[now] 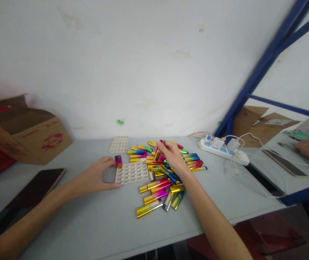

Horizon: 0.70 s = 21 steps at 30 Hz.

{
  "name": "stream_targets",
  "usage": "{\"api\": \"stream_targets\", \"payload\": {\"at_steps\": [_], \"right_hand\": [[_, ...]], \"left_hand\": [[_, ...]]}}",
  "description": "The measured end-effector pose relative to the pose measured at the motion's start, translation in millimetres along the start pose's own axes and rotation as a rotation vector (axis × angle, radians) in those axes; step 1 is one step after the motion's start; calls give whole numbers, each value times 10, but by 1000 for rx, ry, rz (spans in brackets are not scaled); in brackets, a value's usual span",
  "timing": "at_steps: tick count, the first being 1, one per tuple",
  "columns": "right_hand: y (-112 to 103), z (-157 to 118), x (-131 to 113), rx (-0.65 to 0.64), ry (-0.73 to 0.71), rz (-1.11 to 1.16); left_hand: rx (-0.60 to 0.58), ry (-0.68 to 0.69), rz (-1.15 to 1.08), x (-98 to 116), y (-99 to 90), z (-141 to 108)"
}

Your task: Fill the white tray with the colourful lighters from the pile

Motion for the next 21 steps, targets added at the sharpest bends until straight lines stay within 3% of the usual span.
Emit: {"api": "stream_targets", "payload": {"at_steps": [4,7,13,21], "right_hand": [[300,-109,-74,-163,86,244],[476,-171,-105,-261,157,296],[660,-195,-121,-236,206,218],[773,-234,74,-140,368,169]], "left_hand": [[44,32,0,-8,147,13],[50,54,-4,18,156,1],[35,64,-9,59,176,-12],[39,72,3,76,194,-15]]}}
Point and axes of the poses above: each hand's wrist, its own z-axis towards the middle knuckle, its own y-axis out of the palm, x = y × z, the point moved 5 cm from there along z, towards the middle knuckle, and after that the axes turned 14 degrees about -z, right-handed, at the moved point
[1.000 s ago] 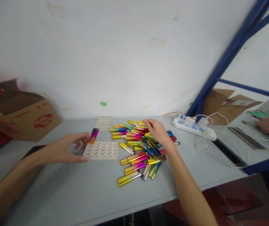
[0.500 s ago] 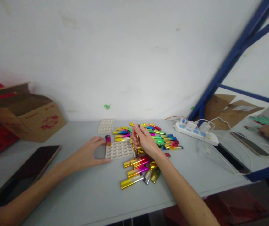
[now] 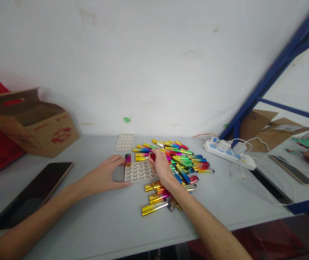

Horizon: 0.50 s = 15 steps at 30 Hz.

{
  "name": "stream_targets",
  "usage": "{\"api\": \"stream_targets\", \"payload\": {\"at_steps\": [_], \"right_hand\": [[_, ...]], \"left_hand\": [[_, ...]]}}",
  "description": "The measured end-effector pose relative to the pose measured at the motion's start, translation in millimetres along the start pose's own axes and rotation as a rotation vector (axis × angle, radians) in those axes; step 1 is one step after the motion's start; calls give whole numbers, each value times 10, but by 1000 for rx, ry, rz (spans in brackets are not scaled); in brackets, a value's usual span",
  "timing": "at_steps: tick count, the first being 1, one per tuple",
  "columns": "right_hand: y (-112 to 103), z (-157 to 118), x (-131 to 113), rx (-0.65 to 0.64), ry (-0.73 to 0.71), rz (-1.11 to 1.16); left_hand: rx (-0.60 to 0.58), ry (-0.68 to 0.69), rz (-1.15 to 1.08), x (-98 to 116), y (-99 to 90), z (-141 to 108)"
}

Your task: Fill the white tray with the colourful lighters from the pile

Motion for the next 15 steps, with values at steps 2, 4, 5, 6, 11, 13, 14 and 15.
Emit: {"api": "stream_targets", "payload": {"at_steps": [2,4,5,6,11,13,14,15], "right_hand": [[-6,23,17,6,-13,-7],[-12,50,17,-2,-35,-19],[-8,63,12,-17,-50,-24],[3,74,2,-37,-73,-27],[81,43,-92,-77,-273,-114],[110,-8,-139,-57,-377,-240],[117,-39,-169,-32,-439,-319],[120,-70,-199,3,-502,-401]], "left_hand": [[-5,-7,-2,8,-1,2],[-19,-17,-6,15,-1,5],[-24,-21,-8,18,-1,7],[-25,-23,-9,21,-4,7],[-24,0,-25,22,-5,3],[-21,-2,-28,10,2,0],[-19,-6,-29,3,5,-1],[-19,-11,-29,-2,10,-2]]}}
Point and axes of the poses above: each hand's wrist, its own z-axis towards the middle knuckle, its own y-axis out of the palm, x = y × z, the point moved 5 cm from there along z, towards the middle knuckle, and after that the axes turned 14 degrees about -z, right-handed, at the moved point
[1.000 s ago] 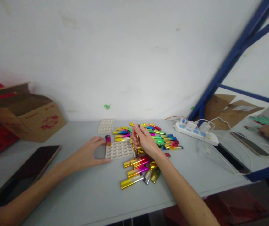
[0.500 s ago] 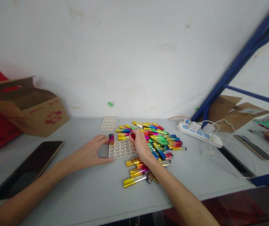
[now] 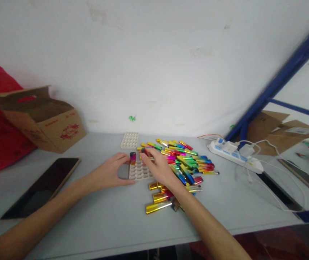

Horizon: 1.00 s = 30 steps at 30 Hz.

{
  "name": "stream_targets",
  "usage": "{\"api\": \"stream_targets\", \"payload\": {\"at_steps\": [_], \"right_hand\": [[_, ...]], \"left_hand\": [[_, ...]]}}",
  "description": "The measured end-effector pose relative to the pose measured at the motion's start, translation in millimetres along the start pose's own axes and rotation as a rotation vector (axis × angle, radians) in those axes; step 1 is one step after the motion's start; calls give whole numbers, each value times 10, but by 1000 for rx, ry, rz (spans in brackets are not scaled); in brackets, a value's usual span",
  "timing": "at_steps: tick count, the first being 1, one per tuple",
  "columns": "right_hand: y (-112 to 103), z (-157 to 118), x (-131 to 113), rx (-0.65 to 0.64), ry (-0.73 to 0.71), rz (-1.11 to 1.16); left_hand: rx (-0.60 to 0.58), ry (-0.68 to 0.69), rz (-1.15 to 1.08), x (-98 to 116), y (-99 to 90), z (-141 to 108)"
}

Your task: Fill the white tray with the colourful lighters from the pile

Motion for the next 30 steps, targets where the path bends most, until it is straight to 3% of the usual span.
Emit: {"api": "stream_targets", "payload": {"at_steps": [2,5,12,15,20,24,27,30], "right_hand": [[-24,-22,-61,48,-82,-172],[-29,-35,-75,35,-68,-319],[50,-34,-45,-57,63,-126],[142,-18,29,-112,60,-142],[212,30,79,11,-94,-498],[318,21,-50,-47,-189,-707],[199,14,-113,-40,-174,-784],[-201,15,-51,59,-149,-837]], "left_hand": [[-4,-7,3,-7,9,-1],[-12,-7,11,0,14,-1],[-22,0,24,32,8,12],[-15,0,14,30,14,11],[0,22,21,4,28,2],[1,25,38,-29,37,12],[-10,16,40,-42,31,17],[-1,14,30,-28,3,12]]}}
Point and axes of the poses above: each hand's wrist, its own z-axis towards the middle knuckle, its own y-axis out of the palm, x = y × z, the point moved 5 cm from there along z, towards the middle knuckle, and after that the axes turned 14 degrees about -z, right-handed, at the moved point
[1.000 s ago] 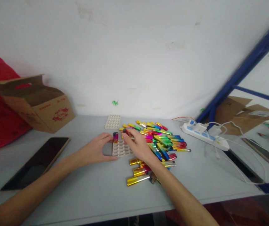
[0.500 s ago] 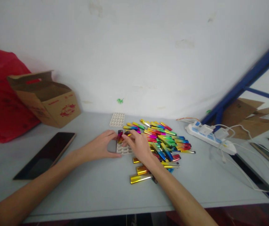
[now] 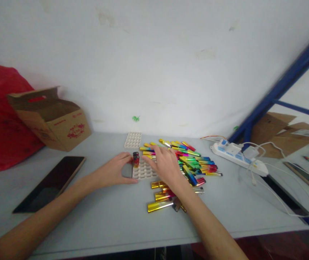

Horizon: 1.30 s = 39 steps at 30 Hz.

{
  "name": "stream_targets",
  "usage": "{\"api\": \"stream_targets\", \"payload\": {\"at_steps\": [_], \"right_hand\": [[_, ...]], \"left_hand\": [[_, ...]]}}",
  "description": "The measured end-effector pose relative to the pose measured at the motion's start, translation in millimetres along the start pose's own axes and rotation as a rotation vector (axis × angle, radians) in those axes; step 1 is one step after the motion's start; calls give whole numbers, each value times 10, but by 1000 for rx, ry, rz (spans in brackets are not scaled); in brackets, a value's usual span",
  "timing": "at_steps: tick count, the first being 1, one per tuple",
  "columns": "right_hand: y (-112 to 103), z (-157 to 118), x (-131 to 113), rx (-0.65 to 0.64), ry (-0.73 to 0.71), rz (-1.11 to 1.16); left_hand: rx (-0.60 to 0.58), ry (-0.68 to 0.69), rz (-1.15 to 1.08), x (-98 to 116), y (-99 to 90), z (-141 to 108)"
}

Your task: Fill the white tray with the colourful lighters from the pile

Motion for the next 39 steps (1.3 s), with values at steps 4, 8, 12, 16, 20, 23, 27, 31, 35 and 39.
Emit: {"api": "stream_targets", "payload": {"at_steps": [4,8,12,16,20,23,27,31,35,39], "right_hand": [[-202,-63,549,-73,-68,41],[-235,-161,782,-264,-109,108],[-270,-208,782,-299,-80,82],[-271,-231,779,-317,-73,73],[-194,-230,742,-267,-97,71],[-110,-207,701,-251,-50,65],[-53,-193,628,-306,-42,41],[-113,-177,612,-258,-20,8],[-169,-123,643,-143,87,121],[-142,-72,618,26,204,428]], "left_hand": [[0,-22,9,23,-22,0],[-10,-30,7,37,-29,14],[-37,-34,32,26,-89,8],[-62,-72,74,-33,-205,-18],[-78,-95,98,-91,-267,-38],[-80,-106,99,-122,-266,-40],[-79,-92,102,-124,-245,-28],[-60,-78,88,-80,-216,-16],[-47,-82,81,-9,-146,-11],[-31,-79,79,53,-54,2]]}}
Point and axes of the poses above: each hand's wrist, its own z-axis towards the middle knuckle, its own y-axis out of the palm, x = y × z, the point moved 5 cm from there along z, towards the middle knuckle, and after that the axes turned 14 degrees about -z, right-handed, at the moved point
